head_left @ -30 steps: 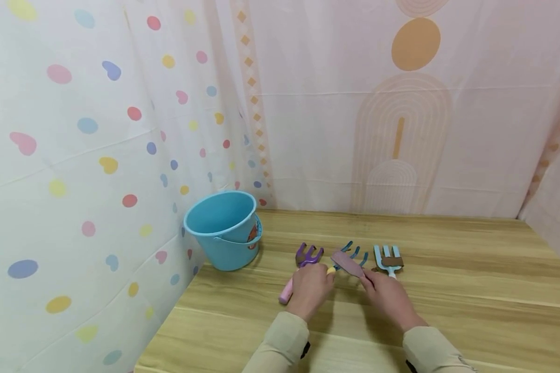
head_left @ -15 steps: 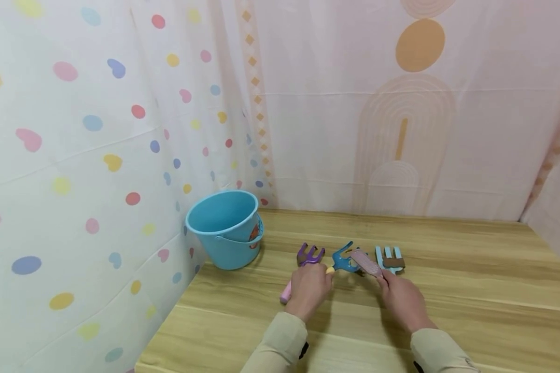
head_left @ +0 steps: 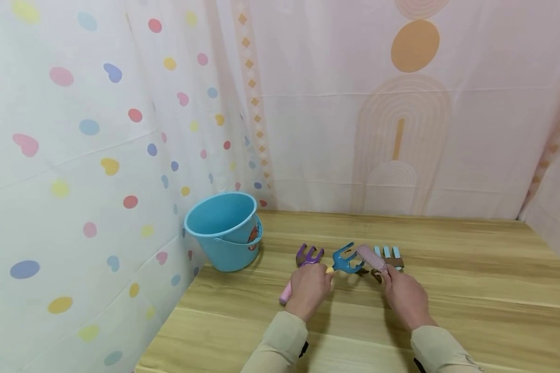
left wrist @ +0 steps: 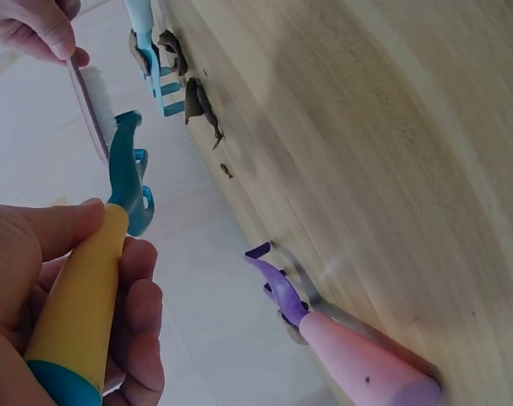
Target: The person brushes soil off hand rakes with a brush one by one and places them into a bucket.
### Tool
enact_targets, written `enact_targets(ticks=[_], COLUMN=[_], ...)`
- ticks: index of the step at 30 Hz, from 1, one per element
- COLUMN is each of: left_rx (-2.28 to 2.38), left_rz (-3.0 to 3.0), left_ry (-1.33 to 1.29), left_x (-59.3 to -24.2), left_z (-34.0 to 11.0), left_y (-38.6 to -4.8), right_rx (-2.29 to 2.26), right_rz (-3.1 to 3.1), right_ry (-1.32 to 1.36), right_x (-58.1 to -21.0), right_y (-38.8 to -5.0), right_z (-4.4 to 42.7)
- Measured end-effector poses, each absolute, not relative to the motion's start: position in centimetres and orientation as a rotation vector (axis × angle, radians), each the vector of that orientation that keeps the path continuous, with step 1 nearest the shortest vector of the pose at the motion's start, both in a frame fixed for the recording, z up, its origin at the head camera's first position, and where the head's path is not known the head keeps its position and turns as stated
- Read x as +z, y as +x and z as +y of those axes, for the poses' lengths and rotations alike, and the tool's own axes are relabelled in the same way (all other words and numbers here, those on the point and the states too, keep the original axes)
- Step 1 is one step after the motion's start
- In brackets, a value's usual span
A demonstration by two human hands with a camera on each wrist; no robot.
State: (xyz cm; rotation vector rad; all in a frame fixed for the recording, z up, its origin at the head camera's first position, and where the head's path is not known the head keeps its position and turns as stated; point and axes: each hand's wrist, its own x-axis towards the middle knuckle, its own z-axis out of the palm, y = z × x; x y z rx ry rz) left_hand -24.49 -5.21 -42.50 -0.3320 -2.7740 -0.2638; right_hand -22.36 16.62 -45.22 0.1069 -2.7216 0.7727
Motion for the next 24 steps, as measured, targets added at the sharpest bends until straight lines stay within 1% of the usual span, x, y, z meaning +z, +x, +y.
enact_targets(ticks=[9,18,24], left_rx=[-0.304,-0.237,-0.201], left_rz=[-2.815,-2.706,-2.673], left_ry=[-0.293,-0.404,-0.443], left_x=[-42.2,-42.5,-42.5], left_z=[-4.9,-4.4,-4.3], left_y=[-24.4,-24.0,-23.9], right_rx=[0.816,0.734,0.722], right_rz=[-2.681,-2.586,-2.644], right_ry=[0.064,0.34,0.265], right_x=[-44.7,-45.7,-45.8], right_y=[-22.5,-22.5,-22.6], right_z=[16.7,14.6,14.8])
